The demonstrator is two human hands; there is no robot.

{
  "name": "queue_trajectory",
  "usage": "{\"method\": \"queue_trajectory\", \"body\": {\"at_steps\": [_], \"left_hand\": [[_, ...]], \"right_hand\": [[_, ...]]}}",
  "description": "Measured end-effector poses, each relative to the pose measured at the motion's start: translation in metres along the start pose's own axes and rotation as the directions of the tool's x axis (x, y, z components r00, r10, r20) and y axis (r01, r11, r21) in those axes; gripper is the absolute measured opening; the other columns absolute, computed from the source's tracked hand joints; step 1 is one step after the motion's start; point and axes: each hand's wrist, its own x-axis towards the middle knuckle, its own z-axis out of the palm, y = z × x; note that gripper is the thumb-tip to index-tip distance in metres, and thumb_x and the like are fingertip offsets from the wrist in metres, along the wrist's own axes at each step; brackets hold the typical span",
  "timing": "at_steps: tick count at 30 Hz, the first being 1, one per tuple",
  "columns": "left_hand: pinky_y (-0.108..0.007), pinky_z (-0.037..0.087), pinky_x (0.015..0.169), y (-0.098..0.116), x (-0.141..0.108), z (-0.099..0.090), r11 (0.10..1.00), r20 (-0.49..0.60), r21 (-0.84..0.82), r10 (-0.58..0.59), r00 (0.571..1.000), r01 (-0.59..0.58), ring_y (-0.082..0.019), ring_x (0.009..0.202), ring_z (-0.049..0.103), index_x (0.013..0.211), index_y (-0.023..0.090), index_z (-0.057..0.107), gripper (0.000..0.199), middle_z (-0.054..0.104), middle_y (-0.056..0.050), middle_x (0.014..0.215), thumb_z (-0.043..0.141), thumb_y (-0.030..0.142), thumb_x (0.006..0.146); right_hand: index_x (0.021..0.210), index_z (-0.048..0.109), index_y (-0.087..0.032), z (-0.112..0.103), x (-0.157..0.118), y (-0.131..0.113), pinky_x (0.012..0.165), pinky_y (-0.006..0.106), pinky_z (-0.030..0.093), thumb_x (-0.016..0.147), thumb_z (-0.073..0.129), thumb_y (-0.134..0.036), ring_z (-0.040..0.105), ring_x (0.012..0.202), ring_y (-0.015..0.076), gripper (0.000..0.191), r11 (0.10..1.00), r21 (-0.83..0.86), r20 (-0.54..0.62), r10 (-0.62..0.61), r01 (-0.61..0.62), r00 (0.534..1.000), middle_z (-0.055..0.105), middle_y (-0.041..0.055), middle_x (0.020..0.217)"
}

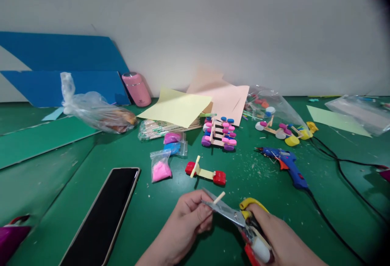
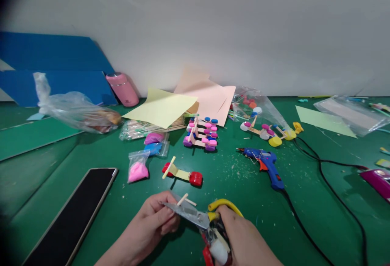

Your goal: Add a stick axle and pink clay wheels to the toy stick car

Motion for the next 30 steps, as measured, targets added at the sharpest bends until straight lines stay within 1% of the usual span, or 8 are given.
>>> {"method": "queue_trajectory", "body": {"at_steps": [4,8,11,15,19,22,25,30], "left_hand": [[-0.023,0.015,0.047,-0.002,0.002,0.0,0.995,-0.061,0.079,0.069,0.996,-0.064,-0.006,0.045,0.029,0.065,0.014,0.058,0.024,0.04,0.006,0.046,0.067,0.036,0.069],[-0.023,0.019,0.047,0.0,-0.001,0.002,0.999,0.028,-0.038,-0.001,1.0,0.002,-0.005,0.041,0.024,0.063,0.015,0.058,0.025,0.036,0.008,0.042,0.069,0.037,0.065],[-0.024,0.021,0.047,-0.001,-0.001,0.002,0.996,0.066,-0.074,-0.041,0.997,0.046,-0.005,0.039,0.023,0.063,0.015,0.058,0.024,0.034,0.009,0.04,0.07,0.036,0.064],[-0.023,0.017,0.047,-0.004,0.002,0.0,0.998,0.023,-0.056,-0.009,1.0,0.01,-0.005,0.043,0.026,0.066,0.014,0.059,0.019,0.039,0.007,0.044,0.066,0.031,0.071],[-0.023,0.016,0.047,-0.004,0.002,0.001,0.998,0.007,-0.058,0.023,1.0,-0.022,-0.005,0.043,0.024,0.065,0.014,0.058,0.02,0.035,0.008,0.045,0.067,0.032,0.07],[-0.023,0.017,0.046,-0.002,0.0,0.001,0.992,0.056,-0.124,-0.015,0.998,0.021,-0.004,0.039,0.02,0.064,0.015,0.057,0.023,0.031,0.01,0.041,0.068,0.035,0.067],[-0.023,0.018,0.045,-0.002,0.001,0.0,0.984,0.091,-0.157,-0.067,0.994,0.08,-0.004,0.038,0.019,0.065,0.016,0.057,0.023,0.03,0.011,0.04,0.07,0.035,0.065],[-0.023,0.017,0.047,-0.004,0.005,-0.002,0.996,0.021,-0.082,-0.014,1.0,0.016,-0.006,0.044,0.026,0.066,0.014,0.058,0.022,0.037,0.007,0.045,0.067,0.034,0.069]], "right_hand": [[0.087,0.042,-0.021,-0.003,-0.001,-0.007,0.052,0.024,0.036,0.063,0.055,-0.025,0.052,0.06,0.0161,0.027,0.999,0.0,0.002,0.044,-0.044,0.999,0.06,0.0033,0.078],[0.086,0.043,-0.021,-0.007,-0.006,-0.015,0.056,0.024,0.037,0.064,0.053,-0.018,0.053,0.068,0.0164,0.024,1.0,0.006,-0.065,0.003,-0.002,0.998,0.058,0.0039,0.085],[0.083,0.042,-0.022,-0.007,-0.009,-0.015,0.055,0.023,0.036,0.064,0.052,-0.016,0.051,0.063,0.0152,0.022,1.0,0.006,-0.071,-0.017,0.017,0.997,0.058,0.0015,0.078],[0.08,0.042,-0.021,-0.006,-0.007,-0.013,0.051,0.023,0.033,0.065,0.053,-0.018,0.05,0.056,0.0145,0.019,0.999,-0.012,-0.039,0.043,-0.044,0.998,0.059,0.0004,0.07],[0.086,0.043,-0.021,-0.005,-0.004,-0.013,0.053,0.023,0.034,0.064,0.053,-0.017,0.052,0.061,0.015,0.024,0.999,-0.014,-0.071,0.037,-0.038,0.997,0.06,0.0018,0.076],[0.094,0.043,-0.021,-0.004,-0.004,-0.012,0.053,0.022,0.034,0.062,0.054,-0.019,0.052,0.062,0.015,0.034,1.0,-0.001,-0.074,-0.006,0.006,0.997,0.06,0.002,0.078],[0.093,0.043,-0.02,-0.003,-0.004,-0.008,0.051,0.022,0.035,0.059,0.056,-0.019,0.052,0.058,0.015,0.037,1.0,-0.013,-0.057,-0.012,0.012,0.998,0.06,0.0017,0.076],[0.085,0.042,-0.021,-0.004,0.0,-0.006,0.051,0.023,0.036,0.06,0.052,-0.016,0.052,0.057,0.0156,0.028,0.999,-0.032,-0.04,0.014,-0.016,0.999,0.061,0.0025,0.074]]}}
